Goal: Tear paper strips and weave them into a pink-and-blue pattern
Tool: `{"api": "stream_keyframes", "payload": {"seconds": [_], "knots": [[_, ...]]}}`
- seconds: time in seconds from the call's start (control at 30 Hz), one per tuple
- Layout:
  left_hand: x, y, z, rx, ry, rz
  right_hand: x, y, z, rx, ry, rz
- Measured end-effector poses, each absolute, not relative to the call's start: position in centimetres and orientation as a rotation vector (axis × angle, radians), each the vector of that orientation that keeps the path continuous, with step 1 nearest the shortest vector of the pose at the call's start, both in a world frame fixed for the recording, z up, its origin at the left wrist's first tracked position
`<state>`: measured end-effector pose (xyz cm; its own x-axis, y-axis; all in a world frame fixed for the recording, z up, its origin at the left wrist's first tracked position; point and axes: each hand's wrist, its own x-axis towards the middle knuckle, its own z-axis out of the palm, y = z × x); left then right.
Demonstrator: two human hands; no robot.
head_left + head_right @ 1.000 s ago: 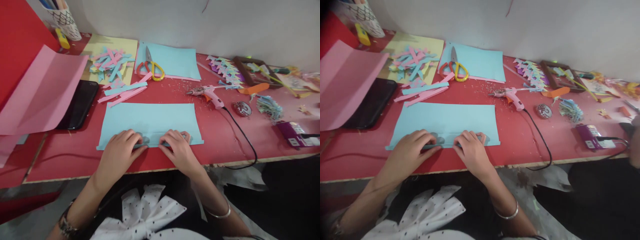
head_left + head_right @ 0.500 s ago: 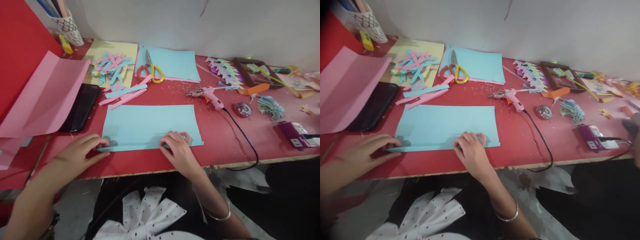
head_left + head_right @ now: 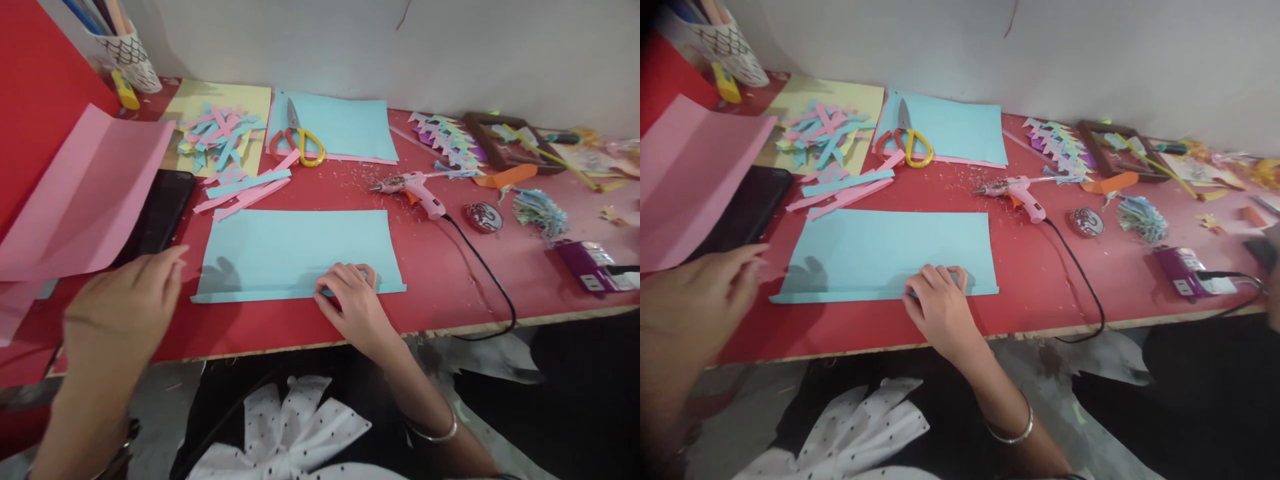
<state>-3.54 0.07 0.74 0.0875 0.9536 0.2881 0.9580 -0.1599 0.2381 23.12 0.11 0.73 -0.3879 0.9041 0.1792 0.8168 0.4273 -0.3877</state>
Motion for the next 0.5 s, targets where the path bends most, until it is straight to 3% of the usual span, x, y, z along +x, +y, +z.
{"api": "stream_keyframes", "payload": {"seconds": [0.07,0.17,0.5], "knots": [[-0.8,0.3,1.4,-2.349,-1.797,-0.427,23.1,0.1,0.7,-1.463,-2.331,0.325],[3.0,0.4,1.3,-2.643,-1.509,-0.495,23.0,0.1,0.6,-1.477,-2.311,0.315],[5.9,0.7,-0.4,-2.912,-1.599,-0.571,22.6,0.2,0.3,-1.524,-2.297,0.222]]}}
